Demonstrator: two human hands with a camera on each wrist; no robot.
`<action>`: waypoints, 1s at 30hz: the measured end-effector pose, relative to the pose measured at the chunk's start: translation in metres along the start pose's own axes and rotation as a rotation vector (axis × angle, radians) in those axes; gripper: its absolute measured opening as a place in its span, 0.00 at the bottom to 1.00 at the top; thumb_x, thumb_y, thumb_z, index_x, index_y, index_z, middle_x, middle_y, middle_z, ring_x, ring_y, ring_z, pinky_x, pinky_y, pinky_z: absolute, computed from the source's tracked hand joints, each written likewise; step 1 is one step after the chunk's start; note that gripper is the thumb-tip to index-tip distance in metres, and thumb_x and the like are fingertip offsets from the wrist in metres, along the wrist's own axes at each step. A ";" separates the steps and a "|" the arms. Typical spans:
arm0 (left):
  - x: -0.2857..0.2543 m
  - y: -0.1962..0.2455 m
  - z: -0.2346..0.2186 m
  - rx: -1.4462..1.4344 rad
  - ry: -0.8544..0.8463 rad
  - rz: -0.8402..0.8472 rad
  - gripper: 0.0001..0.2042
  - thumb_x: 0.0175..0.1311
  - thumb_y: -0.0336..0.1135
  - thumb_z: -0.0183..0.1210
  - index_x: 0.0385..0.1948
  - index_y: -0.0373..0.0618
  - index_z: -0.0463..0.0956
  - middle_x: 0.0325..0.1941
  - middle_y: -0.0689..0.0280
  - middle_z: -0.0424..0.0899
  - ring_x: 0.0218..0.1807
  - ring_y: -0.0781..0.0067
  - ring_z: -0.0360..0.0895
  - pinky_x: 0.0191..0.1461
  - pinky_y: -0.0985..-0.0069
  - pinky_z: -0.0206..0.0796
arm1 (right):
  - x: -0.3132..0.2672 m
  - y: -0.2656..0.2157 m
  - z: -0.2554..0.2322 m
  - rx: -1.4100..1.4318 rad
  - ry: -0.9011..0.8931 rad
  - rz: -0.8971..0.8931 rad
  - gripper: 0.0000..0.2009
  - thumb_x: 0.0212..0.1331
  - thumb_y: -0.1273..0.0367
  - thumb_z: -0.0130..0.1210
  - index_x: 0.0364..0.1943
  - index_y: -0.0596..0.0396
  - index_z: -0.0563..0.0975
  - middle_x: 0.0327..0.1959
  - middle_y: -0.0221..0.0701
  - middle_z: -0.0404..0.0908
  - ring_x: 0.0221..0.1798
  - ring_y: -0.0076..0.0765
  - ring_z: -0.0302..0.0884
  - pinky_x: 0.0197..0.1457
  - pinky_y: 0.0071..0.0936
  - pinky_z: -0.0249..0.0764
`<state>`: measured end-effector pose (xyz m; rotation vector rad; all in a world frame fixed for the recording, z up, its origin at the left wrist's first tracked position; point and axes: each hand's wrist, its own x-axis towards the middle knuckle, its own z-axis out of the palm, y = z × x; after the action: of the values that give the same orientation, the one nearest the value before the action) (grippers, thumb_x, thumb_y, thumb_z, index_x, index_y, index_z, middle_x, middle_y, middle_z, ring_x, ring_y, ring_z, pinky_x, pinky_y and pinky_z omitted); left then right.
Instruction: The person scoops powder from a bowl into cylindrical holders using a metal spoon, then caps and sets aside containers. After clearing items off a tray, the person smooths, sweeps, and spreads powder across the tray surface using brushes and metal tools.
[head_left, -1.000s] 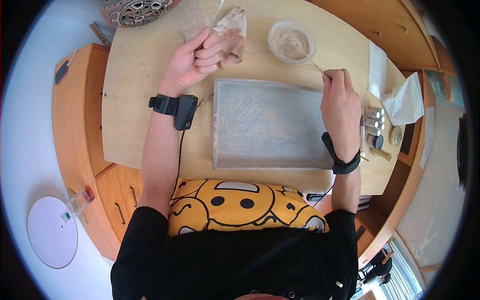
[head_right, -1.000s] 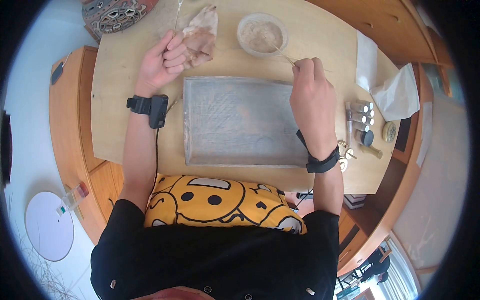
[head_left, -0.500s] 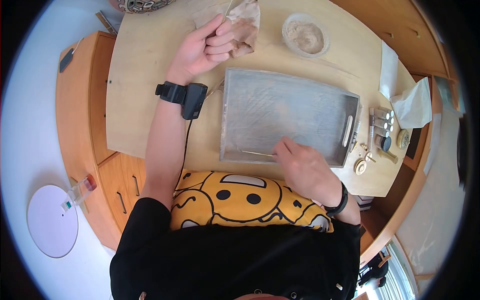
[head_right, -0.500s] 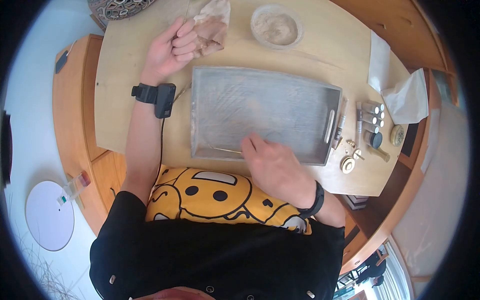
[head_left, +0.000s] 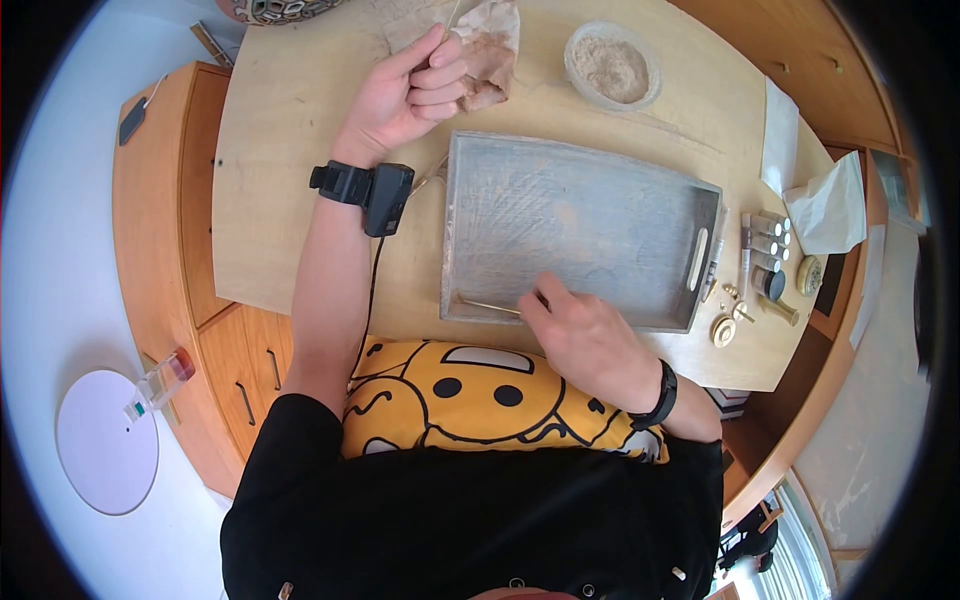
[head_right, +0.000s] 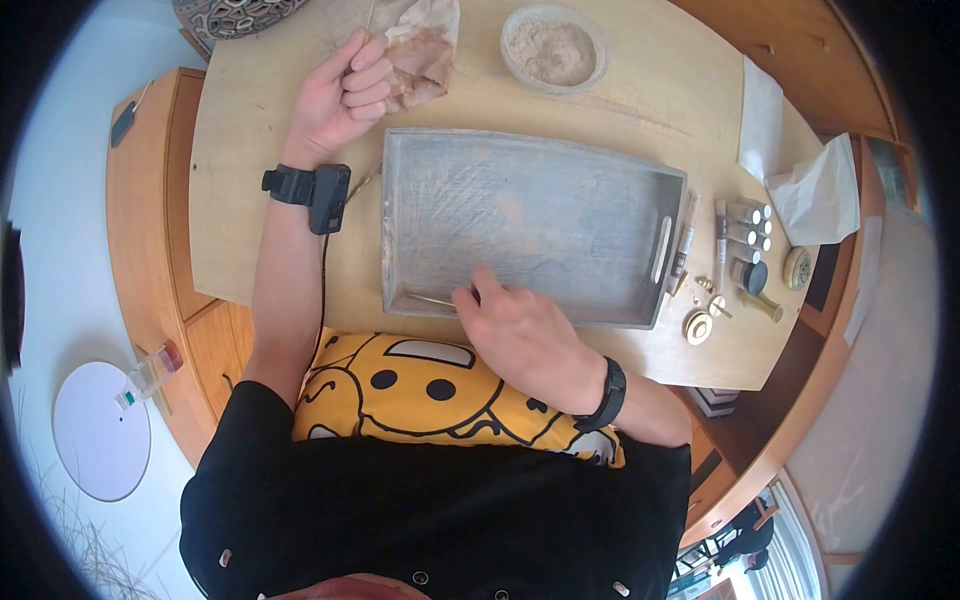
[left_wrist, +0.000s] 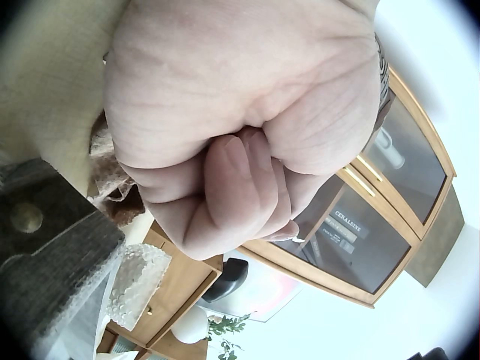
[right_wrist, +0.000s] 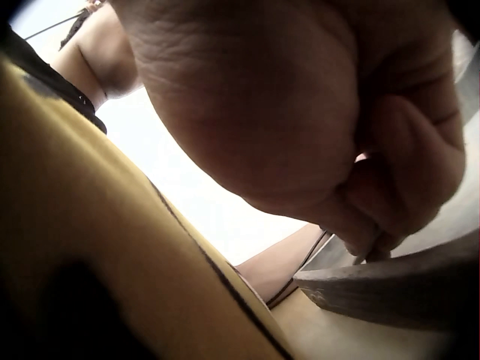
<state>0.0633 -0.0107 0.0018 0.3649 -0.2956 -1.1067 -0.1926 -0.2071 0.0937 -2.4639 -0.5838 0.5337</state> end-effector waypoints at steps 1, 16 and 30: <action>0.000 0.000 0.000 0.007 0.004 0.004 0.16 0.80 0.45 0.38 0.28 0.50 0.59 0.19 0.78 0.50 0.18 0.87 0.46 0.19 0.86 0.40 | 0.000 0.000 0.000 0.003 -0.004 -0.001 0.06 0.54 0.78 0.51 0.36 0.64 0.73 0.37 0.44 0.70 0.28 0.50 0.81 0.31 0.40 0.80; 0.001 0.000 0.004 0.029 0.036 0.000 0.17 0.79 0.47 0.40 0.27 0.51 0.63 0.18 0.81 0.50 0.18 0.89 0.45 0.19 0.86 0.40 | 0.008 0.012 0.011 0.231 -0.017 0.002 0.05 0.55 0.80 0.51 0.36 0.64 0.71 0.38 0.46 0.71 0.33 0.59 0.78 0.37 0.46 0.78; 0.000 0.001 0.002 0.018 0.019 0.006 0.16 0.80 0.45 0.37 0.28 0.50 0.59 0.19 0.78 0.50 0.18 0.87 0.45 0.19 0.85 0.40 | -0.003 0.019 -0.015 0.409 0.055 0.088 0.03 0.64 0.75 0.53 0.37 0.60 0.73 0.37 0.42 0.75 0.38 0.57 0.76 0.41 0.43 0.72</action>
<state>0.0627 -0.0105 0.0042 0.3899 -0.2898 -1.0945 -0.1828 -0.2289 0.0948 -2.1138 -0.3075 0.5558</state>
